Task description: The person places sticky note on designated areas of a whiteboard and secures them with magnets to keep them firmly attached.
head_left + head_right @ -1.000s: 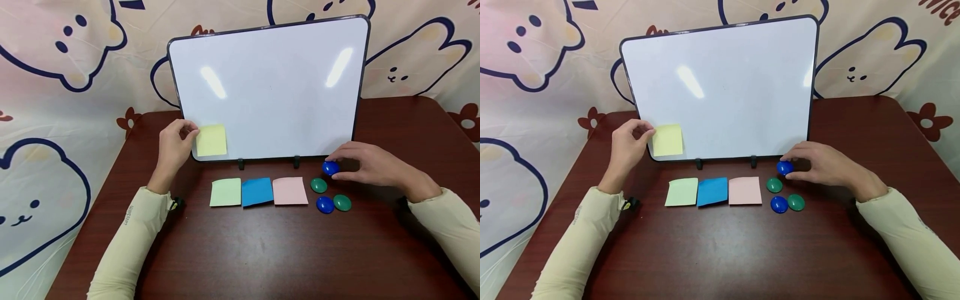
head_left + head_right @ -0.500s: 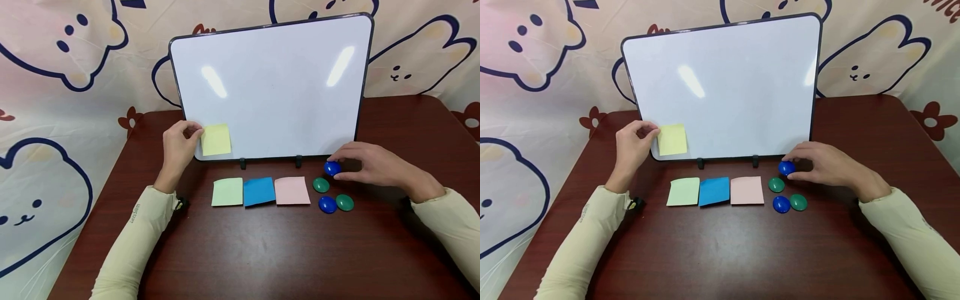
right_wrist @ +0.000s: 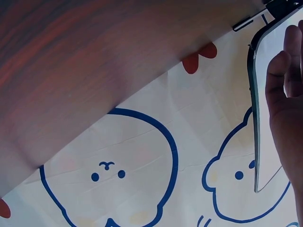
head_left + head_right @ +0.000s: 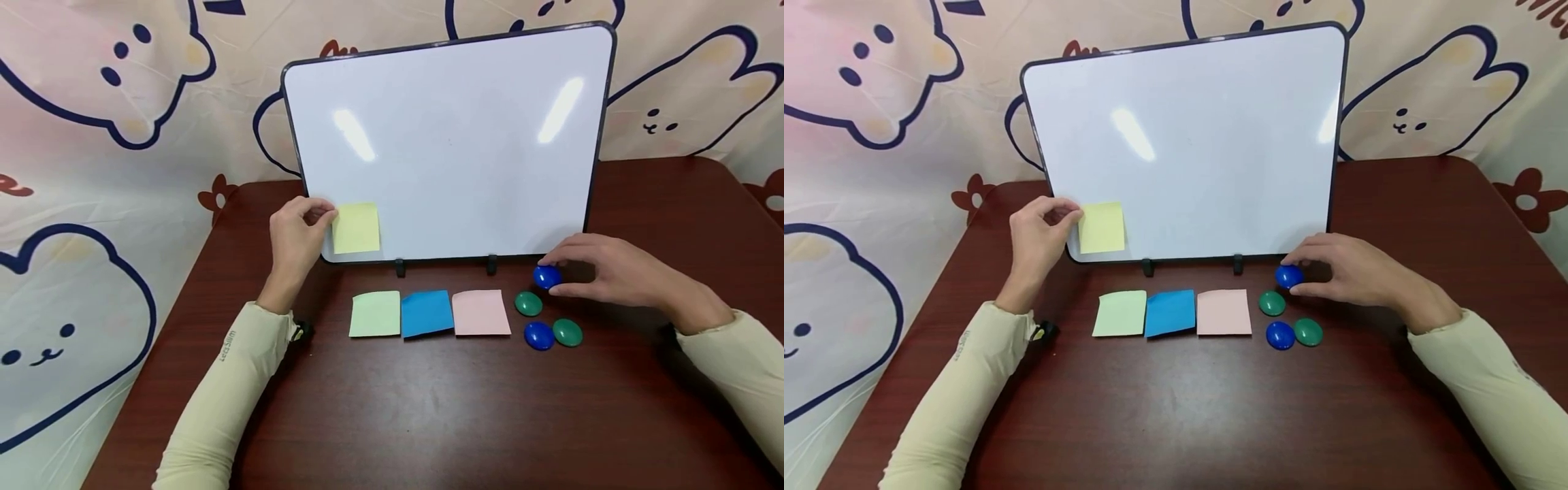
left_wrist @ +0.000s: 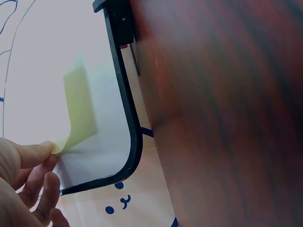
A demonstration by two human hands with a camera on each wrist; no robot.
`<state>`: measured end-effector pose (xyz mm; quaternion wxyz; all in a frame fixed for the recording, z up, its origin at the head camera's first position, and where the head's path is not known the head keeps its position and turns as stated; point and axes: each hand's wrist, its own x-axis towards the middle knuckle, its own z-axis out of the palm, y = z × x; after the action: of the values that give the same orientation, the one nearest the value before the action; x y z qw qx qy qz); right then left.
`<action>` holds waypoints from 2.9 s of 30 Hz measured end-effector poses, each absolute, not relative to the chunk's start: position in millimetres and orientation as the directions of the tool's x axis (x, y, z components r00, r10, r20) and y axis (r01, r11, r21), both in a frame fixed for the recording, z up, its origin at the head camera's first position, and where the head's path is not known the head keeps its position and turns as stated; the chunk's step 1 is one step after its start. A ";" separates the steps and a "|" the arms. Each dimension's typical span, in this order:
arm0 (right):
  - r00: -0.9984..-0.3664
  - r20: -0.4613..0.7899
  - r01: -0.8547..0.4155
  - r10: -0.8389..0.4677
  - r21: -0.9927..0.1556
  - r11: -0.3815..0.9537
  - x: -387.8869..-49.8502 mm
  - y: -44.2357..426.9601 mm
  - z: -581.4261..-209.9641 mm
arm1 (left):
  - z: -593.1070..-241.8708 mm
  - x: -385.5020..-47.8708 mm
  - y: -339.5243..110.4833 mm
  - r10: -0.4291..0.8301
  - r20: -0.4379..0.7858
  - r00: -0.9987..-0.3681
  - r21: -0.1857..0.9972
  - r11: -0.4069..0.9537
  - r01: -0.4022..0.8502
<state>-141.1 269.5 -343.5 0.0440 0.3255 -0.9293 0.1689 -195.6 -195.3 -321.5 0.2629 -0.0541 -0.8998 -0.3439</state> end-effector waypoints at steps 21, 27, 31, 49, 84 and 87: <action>-0.734 0.286 -0.676 -0.616 -0.228 0.700 -145.9 269.9 -342.5 | -321.2 -197.6 -194.1 -0.069 0.536 -0.842 0.575 0.759 0.305; -0.701 0.320 -0.708 -0.638 -0.198 0.678 -149.4 268.1 -344.6 | -323.1 -196.8 -194.0 -0.069 0.529 -0.846 0.574 0.763 0.297; -0.666 0.338 -0.741 -0.665 -0.190 0.645 -154.0 263.9 -346.0 | -321.7 -195.2 -195.4 -0.065 0.542 -0.838 0.560 0.771 0.303; -0.599 0.418 -0.791 -0.683 -0.176 0.586 -171.0 238.0 -344.0 | -321.6 -194.7 -196.3 -0.054 0.537 -0.842 0.555 0.774 0.305; -0.571 0.469 -0.802 -0.674 -0.145 0.580 -172.1 220.4 -333.7 | -323.3 -192.7 -196.7 -0.060 0.523 -0.850 0.584 0.751 0.307; -0.574 0.464 -0.800 -0.675 -0.141 0.583 -170.4 219.5 -331.5 | -323.0 -192.8 -197.0 -0.055 0.531 -0.846 0.578 0.754 0.313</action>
<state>-170.4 219.5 -331.5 0.1834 0.4234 -0.8706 0.1704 -192.8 -197.0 -323.0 0.2684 -0.0719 -0.8971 -0.3434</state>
